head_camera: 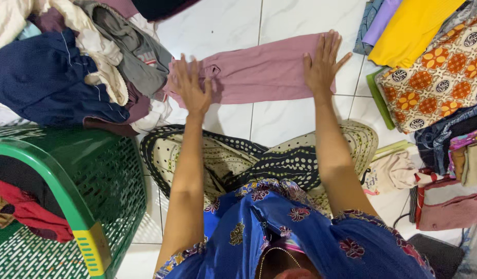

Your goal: The person sits on the floor and folds several garments one by one, including a striped shirt, a pink top, and a red t-shirt. Each item is smoothed, folded into a compact rectangle, and placed on a growing stack.

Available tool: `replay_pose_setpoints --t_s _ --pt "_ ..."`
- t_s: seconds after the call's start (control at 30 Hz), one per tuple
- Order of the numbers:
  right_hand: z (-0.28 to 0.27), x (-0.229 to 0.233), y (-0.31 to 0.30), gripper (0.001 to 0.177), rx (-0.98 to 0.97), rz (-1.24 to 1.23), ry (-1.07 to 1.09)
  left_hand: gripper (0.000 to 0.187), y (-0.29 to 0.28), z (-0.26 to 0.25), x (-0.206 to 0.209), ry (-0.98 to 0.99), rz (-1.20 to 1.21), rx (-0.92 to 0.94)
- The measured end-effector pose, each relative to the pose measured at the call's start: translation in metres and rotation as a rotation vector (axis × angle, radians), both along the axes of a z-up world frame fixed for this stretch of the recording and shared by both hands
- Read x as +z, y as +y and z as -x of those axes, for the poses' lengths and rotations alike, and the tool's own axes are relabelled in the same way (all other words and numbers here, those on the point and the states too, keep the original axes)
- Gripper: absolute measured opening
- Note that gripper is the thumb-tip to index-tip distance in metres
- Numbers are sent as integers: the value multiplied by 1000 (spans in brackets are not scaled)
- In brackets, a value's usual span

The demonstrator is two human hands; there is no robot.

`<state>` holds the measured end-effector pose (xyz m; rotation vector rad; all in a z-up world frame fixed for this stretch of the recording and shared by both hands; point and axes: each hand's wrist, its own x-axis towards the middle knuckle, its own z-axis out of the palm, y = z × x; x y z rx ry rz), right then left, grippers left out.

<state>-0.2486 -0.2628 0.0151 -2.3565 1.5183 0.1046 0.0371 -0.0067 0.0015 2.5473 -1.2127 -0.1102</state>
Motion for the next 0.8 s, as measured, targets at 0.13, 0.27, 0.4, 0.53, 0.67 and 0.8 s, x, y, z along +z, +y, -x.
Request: replay_pose_setpoints --t_s 0.13,0.27,0.4,0.53,0.67,0.8 --pt "-62 -13 33 66 136 172 -103 57 -58 47 -20 21 -55 -3" --pt "-105 -30 75 64 550 139 -282 59 -77 81 -29 11 -67 -80" --pt "-60 -24 41 64 325 -91 -69 59 -70 80 -25 76 -55 -103" --pt "14 -23 -12 67 -20 -25 -16 59 -71 85 -22 33 -54 -75" --pt "43 -36 -22 68 -239 268 -328 63 -85 115 -27 -2 -143 -16" --pt "59 -44 -7 57 -597 81 -185 69 -99 154 -37 115 49 -197"
